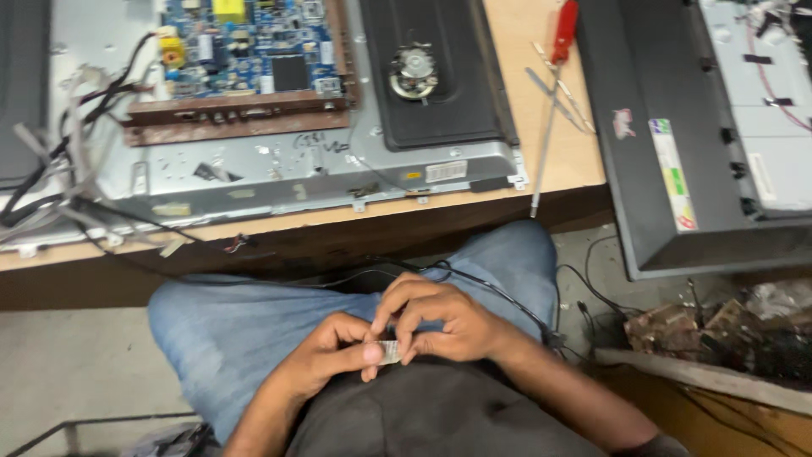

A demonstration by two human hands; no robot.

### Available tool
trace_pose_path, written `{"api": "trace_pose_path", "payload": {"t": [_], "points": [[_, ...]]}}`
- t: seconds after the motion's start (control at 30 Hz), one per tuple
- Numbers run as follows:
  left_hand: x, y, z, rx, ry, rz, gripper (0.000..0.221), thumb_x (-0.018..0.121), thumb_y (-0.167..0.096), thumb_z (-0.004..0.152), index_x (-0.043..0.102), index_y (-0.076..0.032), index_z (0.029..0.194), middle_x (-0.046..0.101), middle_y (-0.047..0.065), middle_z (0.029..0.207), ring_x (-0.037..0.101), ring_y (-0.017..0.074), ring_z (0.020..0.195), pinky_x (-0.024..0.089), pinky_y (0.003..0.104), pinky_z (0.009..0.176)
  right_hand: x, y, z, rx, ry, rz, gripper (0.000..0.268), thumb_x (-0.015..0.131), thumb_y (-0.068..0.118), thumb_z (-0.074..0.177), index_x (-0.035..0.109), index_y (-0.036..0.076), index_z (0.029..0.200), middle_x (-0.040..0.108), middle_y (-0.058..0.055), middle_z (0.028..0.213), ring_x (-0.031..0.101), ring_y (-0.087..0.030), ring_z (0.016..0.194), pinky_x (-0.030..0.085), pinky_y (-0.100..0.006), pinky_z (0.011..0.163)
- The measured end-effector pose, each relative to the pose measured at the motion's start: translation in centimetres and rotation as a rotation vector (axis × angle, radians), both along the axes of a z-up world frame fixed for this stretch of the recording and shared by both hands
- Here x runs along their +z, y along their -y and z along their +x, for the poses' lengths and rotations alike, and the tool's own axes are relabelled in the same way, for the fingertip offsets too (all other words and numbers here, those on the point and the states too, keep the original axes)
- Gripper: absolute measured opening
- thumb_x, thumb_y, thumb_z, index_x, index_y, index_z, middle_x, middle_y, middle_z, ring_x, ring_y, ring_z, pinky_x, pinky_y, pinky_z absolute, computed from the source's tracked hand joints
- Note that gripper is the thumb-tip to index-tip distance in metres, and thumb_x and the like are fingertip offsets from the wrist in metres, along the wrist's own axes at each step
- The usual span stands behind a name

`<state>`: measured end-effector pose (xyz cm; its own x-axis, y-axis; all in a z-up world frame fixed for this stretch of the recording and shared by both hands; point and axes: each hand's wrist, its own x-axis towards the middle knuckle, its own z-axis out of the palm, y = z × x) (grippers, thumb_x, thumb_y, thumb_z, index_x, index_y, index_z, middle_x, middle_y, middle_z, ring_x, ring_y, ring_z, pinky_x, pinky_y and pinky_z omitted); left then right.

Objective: The person repairs a television by manipulating internal components and wiring. They use a screwdriver to adjust parts on the circuit board and a metal bracket, then connect and disconnect various ribbon cables and wire harnesses.

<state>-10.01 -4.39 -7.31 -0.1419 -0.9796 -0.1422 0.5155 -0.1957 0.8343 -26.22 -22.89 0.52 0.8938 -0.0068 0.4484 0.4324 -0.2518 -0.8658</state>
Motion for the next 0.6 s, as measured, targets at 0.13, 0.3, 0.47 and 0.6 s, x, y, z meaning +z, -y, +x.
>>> {"api": "trace_pose_path", "payload": {"t": [0.13,0.3,0.47,0.6], "points": [[-0.8,1.6,-0.3,-0.042,-0.026,-0.120,0.069,0.052,-0.060,0.098,0.073,0.005,0.108,0.074,0.010,0.091,0.065,0.0134,0.079,0.048,0.027,0.069,-1.4,-1.3,-1.0,-0.220,-0.073,0.238,0.008,0.072,0.000,0.097,0.065,0.004,0.098,0.070,-0.009,0.107,0.069,-0.022,0.101,0.057,-0.034,0.091],[-1.1,1.6,0.0,0.036,-0.182,-0.082,0.094,0.029,-0.073,0.099,0.072,0.009,0.110,0.072,0.013,0.093,0.065,0.0180,0.084,0.047,0.027,0.069,-2.3,2.4,-2.7,-0.615,0.070,0.462,0.008,0.066,-0.002,0.104,0.061,0.003,0.106,0.067,-0.011,0.104,0.066,-0.018,0.094,0.057,-0.031,0.087],[-2.6,0.5,0.5,0.236,-0.033,0.024,0.072,0.035,-0.052,0.108,0.070,0.011,0.112,0.070,0.018,0.094,0.065,0.0234,0.087,0.051,0.036,0.075,-0.7,13.3,-7.4,-1.171,-0.070,0.212,0.020,0.066,0.002,0.101,0.056,-0.002,0.117,0.066,-0.008,0.101,0.065,-0.011,0.085,0.055,-0.027,0.073],[-5.2,0.4,0.8,0.286,0.062,0.100,0.055,0.044,-0.038,0.105,0.070,0.010,0.112,0.070,0.017,0.094,0.065,0.0235,0.089,0.052,0.037,0.079,0.6,17.4,-9.7,-1.139,-0.380,-0.035,0.013,0.070,0.003,0.094,0.064,-0.005,0.103,0.047,0.005,0.134,0.068,-0.010,0.088,0.055,-0.026,0.065]]}}
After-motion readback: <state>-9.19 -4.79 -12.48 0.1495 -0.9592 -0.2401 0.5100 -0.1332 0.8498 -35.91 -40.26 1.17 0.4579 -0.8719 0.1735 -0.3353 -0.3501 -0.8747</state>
